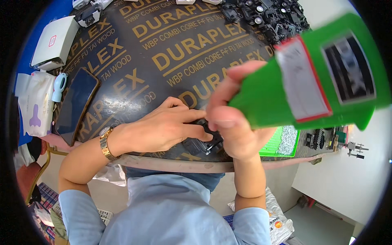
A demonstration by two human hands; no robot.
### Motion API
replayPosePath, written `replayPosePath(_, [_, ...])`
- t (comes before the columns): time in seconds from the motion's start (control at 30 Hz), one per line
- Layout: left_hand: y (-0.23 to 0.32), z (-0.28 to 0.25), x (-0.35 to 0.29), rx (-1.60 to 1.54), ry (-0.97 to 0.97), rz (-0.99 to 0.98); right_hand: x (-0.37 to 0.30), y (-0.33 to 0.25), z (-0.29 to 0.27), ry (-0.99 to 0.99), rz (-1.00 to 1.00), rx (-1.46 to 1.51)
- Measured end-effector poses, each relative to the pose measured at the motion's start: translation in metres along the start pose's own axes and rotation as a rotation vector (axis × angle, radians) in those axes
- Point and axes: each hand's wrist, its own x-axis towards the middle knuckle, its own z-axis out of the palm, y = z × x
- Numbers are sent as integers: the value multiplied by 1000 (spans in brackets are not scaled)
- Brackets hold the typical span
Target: Assembling small electronic components using an electric screwdriver at a factory workbench.
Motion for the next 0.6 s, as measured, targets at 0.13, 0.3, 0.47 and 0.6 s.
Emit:
replayPosePath(0.13, [0, -1, -3, -26, -45, -34, -12, -2, 7, 76, -92, -145])
replayPosePath(0.3, [2, -1, -1, -4, -79, -36, -10, -1, 19, 139, -202, -534])
replayPosePath(0.47, [5, 1, 1, 45, -91, -25, -8, -8, 6, 83, -171, -392])
replayPosePath(0.6, [6, 8, 0, 127, -37, 3, -14, -20, 4, 112, -168, -277])
